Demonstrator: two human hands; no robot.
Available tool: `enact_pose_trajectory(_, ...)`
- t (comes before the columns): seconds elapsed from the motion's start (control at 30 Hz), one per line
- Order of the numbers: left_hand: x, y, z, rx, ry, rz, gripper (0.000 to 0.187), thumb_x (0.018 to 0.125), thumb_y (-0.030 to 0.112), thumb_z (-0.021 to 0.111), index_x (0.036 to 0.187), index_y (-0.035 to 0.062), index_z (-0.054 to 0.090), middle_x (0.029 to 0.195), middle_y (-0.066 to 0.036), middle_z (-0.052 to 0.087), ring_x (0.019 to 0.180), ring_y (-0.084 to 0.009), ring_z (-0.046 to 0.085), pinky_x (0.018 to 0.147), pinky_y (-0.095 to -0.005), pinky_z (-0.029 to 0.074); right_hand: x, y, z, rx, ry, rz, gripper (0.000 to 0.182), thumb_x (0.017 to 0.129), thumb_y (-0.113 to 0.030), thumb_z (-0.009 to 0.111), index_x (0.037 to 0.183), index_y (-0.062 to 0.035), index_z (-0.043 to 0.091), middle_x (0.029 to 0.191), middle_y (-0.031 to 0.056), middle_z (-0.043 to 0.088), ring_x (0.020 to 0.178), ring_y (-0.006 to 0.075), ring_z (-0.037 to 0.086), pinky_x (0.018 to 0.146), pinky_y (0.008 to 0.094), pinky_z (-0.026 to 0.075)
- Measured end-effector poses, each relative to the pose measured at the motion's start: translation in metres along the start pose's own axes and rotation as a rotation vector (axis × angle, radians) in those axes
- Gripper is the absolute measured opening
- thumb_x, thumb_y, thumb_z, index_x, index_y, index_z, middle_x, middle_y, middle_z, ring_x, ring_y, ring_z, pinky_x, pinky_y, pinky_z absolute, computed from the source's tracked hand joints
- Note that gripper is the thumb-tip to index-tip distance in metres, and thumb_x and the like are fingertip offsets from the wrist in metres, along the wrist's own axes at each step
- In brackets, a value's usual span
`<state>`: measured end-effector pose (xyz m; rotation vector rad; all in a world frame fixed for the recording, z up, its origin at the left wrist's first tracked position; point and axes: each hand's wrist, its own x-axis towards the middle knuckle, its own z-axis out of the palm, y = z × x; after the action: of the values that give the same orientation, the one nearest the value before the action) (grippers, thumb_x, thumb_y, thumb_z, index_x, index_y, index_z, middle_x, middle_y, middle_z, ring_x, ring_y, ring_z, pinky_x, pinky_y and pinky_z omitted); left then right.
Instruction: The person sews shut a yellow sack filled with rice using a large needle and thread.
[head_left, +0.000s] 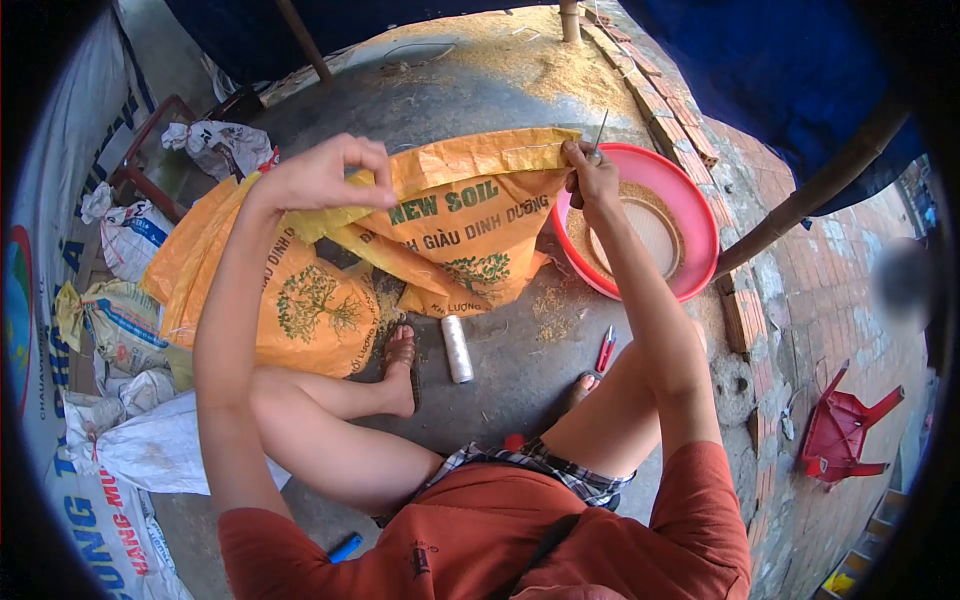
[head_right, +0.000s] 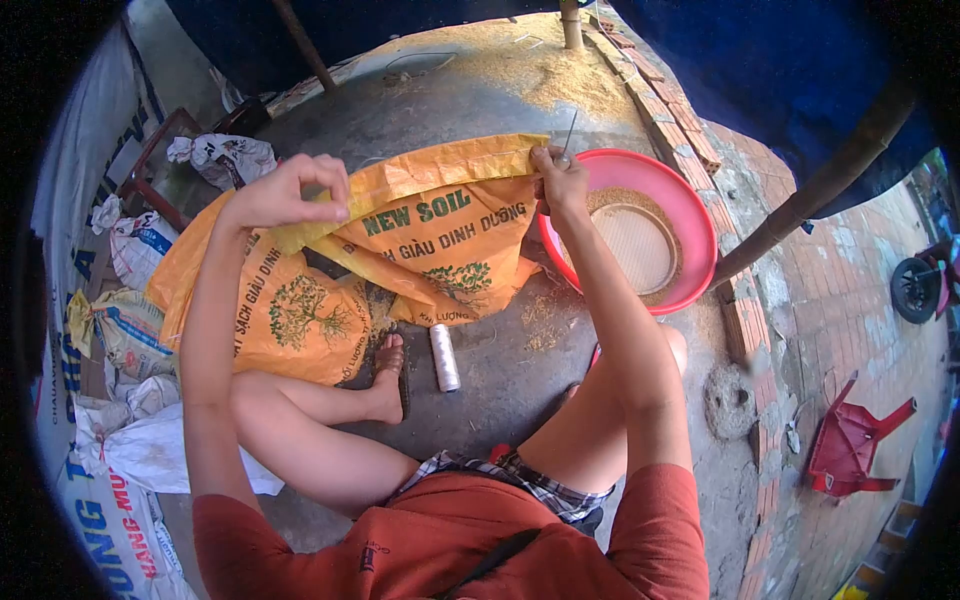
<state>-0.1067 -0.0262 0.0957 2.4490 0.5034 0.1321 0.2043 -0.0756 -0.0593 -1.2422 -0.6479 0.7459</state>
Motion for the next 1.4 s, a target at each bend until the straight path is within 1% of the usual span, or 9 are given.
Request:
enact_pose_trajectory(0.1, -0.011, 0.000, 0.003, 0.055, -0.273, -0.100, 0.018, 0.074, 0.019, 0.068, 0.074, 0.0021, 0.065, 0.078, -0.007, 0.061, 0.084, -0.0190, 0.055, 0.078, -0.0300, 0.040, -0.003, -0.004, -0.002, -0.062, -0.056, 0.003, 0.030, 0.080, -0.022, 0.066, 0.096, 0.0005, 0.056, 0.067, 0.0040, 0.054, 0.048, 0.0117, 0.048, 0.043, 0.0260, 0.039)
enact_pose_trajectory(0.2, -0.014, -0.001, 0.010, 0.422, -0.083, -0.339, 0.026, 0.075, 0.028, 0.067, 0.079, 0.0020, 0.065, 0.080, -0.008, 0.063, 0.088, -0.0213, 0.056, 0.079, -0.0335, 0.041, 0.016, 0.020, 0.000, -0.168, 0.160, -0.247, 0.039, 0.079, -0.023, 0.066, 0.104, 0.0030, 0.051, 0.085, 0.0113, 0.056, 0.069, 0.0181, 0.054, 0.060, 0.0296, 0.045)
enact_pose_trajectory(0.3, 0.010, -0.012, 0.012, 0.072, 0.225, -0.293, 0.033, 0.075, 0.034, 0.065, 0.090, 0.0037, 0.064, 0.090, -0.010, 0.061, 0.094, -0.0238, 0.054, 0.082, -0.0348, 0.041, 0.007, 0.002, 0.003, -0.216, 0.223, -0.386, 0.045, 0.079, -0.020, 0.064, 0.111, 0.0041, 0.044, 0.102, 0.0174, 0.051, 0.086, 0.0229, 0.053, 0.073, 0.0319, 0.044)
enact_pose_trajectory(0.43, 0.043, -0.035, 0.038, 0.413, 0.491, -0.086, 0.041, 0.075, 0.037, 0.065, 0.101, 0.0057, 0.060, 0.103, -0.011, 0.057, 0.102, -0.0250, 0.052, 0.087, -0.0339, 0.040, -0.029, -0.019, 0.027, -0.321, 0.127, -0.620, 0.035, 0.082, -0.011, 0.058, 0.110, -0.0015, 0.038, 0.092, 0.0117, 0.052, 0.065, 0.0123, 0.050, 0.052, 0.0239, 0.043)
enact_pose_trajectory(0.57, 0.068, -0.055, 0.055, 0.532, 0.598, -0.031, 0.046, 0.073, 0.035, 0.066, 0.107, 0.0062, 0.058, 0.106, -0.013, 0.058, 0.104, -0.0267, 0.053, 0.092, -0.0389, 0.037, -0.078, -0.021, 0.050, -0.340, -0.231, -0.402, 0.038, 0.077, -0.006, 0.059, 0.108, -0.0021, 0.037, 0.094, 0.0118, 0.047, 0.077, 0.0136, 0.048, 0.064, 0.0259, 0.042)
enact_pose_trajectory(0.67, 0.073, -0.057, 0.056, 0.376, 0.451, -0.118, 0.045, 0.070, 0.032, 0.069, 0.106, 0.0072, 0.059, 0.096, -0.014, 0.063, 0.093, -0.0280, 0.059, 0.090, -0.0394, 0.039, -0.093, -0.011, 0.060, -0.443, -0.529, -0.378, 0.036, 0.079, -0.005, 0.052, 0.109, 0.0001, 0.034, 0.078, 0.0092, 0.052, 0.063, 0.0163, 0.051, 0.054, 0.0287, 0.043)
enact_pose_trajectory(0.73, 0.073, -0.061, 0.059, 0.411, 0.507, -0.134, 0.037, 0.069, 0.027, 0.069, 0.099, 0.0075, 0.062, 0.087, -0.014, 0.065, 0.083, -0.0276, 0.062, 0.084, -0.0393, 0.042, -0.100, -0.026, 0.063, -0.494, -0.696, -0.015, 0.033, 0.082, -0.006, 0.051, 0.110, -0.0009, 0.035, 0.073, 0.0079, 0.052, 0.055, 0.0144, 0.051, 0.048, 0.0271, 0.046)
enact_pose_trajectory(1.0, 0.072, -0.088, 0.048, 0.133, 0.483, -0.171, 0.026, 0.072, 0.017, 0.066, 0.093, 0.0016, 0.063, 0.083, -0.015, 0.064, 0.078, -0.0240, 0.061, 0.071, -0.0348, 0.046, -0.088, -0.042, 0.073, -0.498, -0.821, 0.129, 0.033, 0.090, -0.016, 0.046, 0.118, -0.0018, 0.040, 0.076, 0.0118, 0.059, 0.053, 0.0113, 0.056, 0.047, 0.0276, 0.053)
enact_pose_trajectory(1.4, 0.063, -0.094, 0.045, 0.114, 0.407, -0.155, 0.027, 0.076, 0.017, 0.061, 0.096, -0.0007, 0.062, 0.084, -0.016, 0.063, 0.078, -0.0238, 0.060, 0.070, -0.0342, 0.045, -0.081, -0.043, 0.084, -0.677, -0.723, -0.008, 0.033, 0.087, -0.023, 0.046, 0.107, 0.0019, 0.053, 0.066, 0.0110, 0.063, 0.043, 0.0105, 0.049, 0.041, 0.0246, 0.042)
